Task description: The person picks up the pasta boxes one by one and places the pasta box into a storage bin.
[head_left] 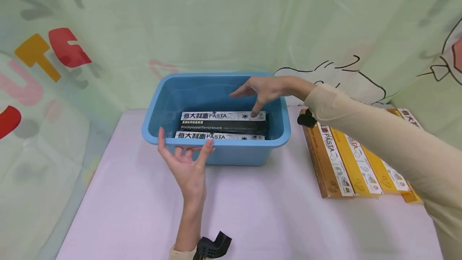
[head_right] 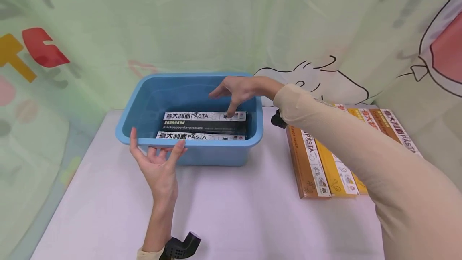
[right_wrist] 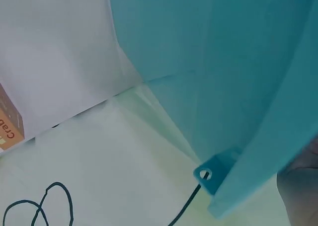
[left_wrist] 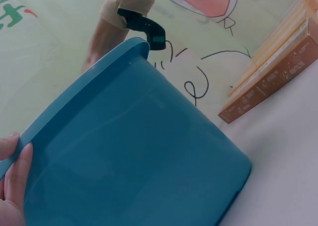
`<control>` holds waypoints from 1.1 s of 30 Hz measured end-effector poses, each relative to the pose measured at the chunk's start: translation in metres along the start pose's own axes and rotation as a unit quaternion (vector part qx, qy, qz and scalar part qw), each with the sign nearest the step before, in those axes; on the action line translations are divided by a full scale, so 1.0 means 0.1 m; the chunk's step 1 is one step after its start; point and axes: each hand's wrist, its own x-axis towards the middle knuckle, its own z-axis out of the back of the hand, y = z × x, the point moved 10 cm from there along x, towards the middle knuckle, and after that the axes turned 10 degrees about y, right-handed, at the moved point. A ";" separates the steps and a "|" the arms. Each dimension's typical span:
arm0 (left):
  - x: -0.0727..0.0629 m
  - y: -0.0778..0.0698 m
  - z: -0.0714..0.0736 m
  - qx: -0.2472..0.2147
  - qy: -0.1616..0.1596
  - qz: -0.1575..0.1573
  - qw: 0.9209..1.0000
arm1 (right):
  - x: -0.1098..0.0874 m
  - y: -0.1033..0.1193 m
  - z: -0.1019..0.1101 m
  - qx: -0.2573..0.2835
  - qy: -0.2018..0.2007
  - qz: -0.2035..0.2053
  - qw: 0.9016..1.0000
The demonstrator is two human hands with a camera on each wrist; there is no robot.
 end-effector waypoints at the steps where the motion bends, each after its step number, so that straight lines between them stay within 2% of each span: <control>1: 0.00 0.00 0.00 -0.001 0.000 0.000 1.000 | -0.03 0.01 0.00 0.007 -0.004 0.006 1.000; 8: 0.03 0.00 0.00 -0.001 0.004 -0.001 1.000 | -0.38 0.22 0.03 0.025 -0.051 0.058 0.997; 13: 0.05 0.02 0.00 0.005 0.007 0.002 1.000 | -0.76 0.30 -0.02 -0.009 -0.118 0.062 0.991; 16: 0.06 0.03 0.00 0.004 0.008 0.005 1.000 | -1.04 0.29 -0.09 -0.010 -0.174 0.054 0.983; 19: 0.06 0.04 -0.01 0.000 0.007 0.009 1.000 | -1.35 0.25 -0.21 0.013 -0.238 0.056 0.970; 22: 0.07 0.04 0.00 0.003 0.006 0.010 1.000 | -1.63 0.16 -0.39 0.025 -0.313 0.063 0.947; 26: 0.09 0.03 0.03 0.005 0.003 0.011 1.000 | -1.86 -0.07 -0.76 0.048 -0.390 0.055 0.918; 28: 0.09 0.02 0.04 0.007 0.000 0.011 1.000 | -1.91 -0.21 -0.98 0.066 -0.411 0.041 0.909; 33: 0.10 0.01 0.05 0.005 -0.002 0.005 1.000 | -2.05 -0.55 -1.56 0.113 -0.436 -0.016 0.893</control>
